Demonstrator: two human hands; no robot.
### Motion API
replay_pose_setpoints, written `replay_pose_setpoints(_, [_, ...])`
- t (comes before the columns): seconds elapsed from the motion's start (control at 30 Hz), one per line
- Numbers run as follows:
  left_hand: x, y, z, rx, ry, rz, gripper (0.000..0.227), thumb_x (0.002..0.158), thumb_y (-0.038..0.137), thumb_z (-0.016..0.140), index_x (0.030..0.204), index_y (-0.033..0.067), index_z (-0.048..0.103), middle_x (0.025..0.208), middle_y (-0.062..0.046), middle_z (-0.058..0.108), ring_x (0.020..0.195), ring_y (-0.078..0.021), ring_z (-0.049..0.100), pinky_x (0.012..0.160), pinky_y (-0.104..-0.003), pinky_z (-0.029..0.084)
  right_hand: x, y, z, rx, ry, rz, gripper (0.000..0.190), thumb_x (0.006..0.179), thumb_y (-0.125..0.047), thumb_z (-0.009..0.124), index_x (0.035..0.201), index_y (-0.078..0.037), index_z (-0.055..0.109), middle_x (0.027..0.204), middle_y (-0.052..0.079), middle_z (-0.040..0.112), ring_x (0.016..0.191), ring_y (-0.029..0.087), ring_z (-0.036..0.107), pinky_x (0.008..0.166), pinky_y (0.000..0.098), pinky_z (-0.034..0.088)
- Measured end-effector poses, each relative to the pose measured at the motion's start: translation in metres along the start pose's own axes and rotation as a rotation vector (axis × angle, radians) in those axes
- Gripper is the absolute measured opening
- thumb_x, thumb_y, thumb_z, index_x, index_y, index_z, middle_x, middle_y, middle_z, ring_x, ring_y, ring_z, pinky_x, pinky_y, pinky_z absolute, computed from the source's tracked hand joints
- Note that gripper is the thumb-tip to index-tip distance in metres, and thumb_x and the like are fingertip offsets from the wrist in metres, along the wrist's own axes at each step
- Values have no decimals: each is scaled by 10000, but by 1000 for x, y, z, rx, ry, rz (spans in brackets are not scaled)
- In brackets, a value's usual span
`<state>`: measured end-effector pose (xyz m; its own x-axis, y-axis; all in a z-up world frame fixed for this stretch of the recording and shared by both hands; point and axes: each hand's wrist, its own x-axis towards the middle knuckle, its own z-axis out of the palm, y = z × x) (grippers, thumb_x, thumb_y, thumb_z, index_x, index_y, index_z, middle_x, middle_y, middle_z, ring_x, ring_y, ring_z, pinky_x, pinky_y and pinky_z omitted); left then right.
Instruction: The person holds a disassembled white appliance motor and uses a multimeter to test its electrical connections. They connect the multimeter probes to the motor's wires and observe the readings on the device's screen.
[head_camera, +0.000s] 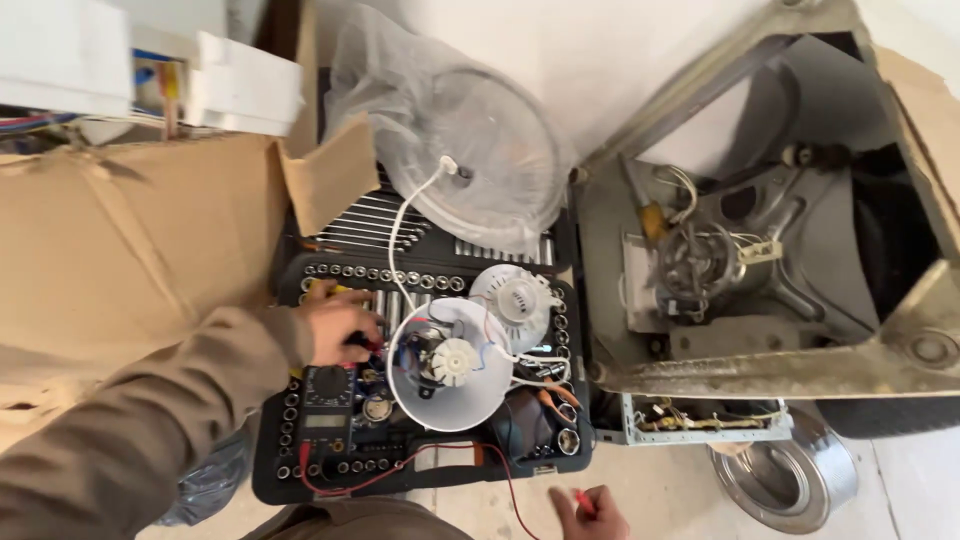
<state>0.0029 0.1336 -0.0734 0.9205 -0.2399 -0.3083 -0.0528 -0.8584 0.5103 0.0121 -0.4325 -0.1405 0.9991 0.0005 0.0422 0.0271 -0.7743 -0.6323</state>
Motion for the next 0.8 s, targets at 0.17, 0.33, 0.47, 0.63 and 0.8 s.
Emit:
replay_pose_setpoints(0.17, [2,-13,29,-131,212,3,361,682,355,871,1024,280,787,1379,36,621,1439,-261,367,1137,-645,150,28,-9,21,148,61,-76,469,796,-159,863,646,-25,440,560,29,400,574,98,338,503,298,333])
replay_pose_setpoints(0.33, [-9,23,17,-77,403,-252,450,629,406,901,961,171,710,1179,-4,608,1319,-262,451,1106,-547,273,35,-66,33,290,-80,-88,199,993,-122,626,811,-43,622,657,59,583,627,125,521,576,305,449])
replay_pose_setpoints(0.47, [-16,47,27,45,466,-376,415,672,399,856,1019,200,746,1222,6,607,1323,-246,446,1176,-572,220,19,-81,43,261,-170,-214,105,944,-113,642,862,-48,645,687,70,635,638,159,587,613,311,506])
replay_pose_setpoints(0.63, [-29,62,49,147,769,-344,284,723,286,794,984,176,781,1273,-104,638,1322,-350,488,1039,-632,284,13,-102,38,302,-479,-634,60,890,-86,698,930,-43,687,811,114,683,749,255,686,672,348,548])
replay_pose_setpoints(0.8, [-80,120,93,-91,645,-364,221,915,278,683,1111,179,709,1083,-61,679,1033,-269,656,895,-397,546,20,-48,54,315,-415,-433,109,935,-148,666,918,-54,717,748,79,709,696,202,697,651,332,552])
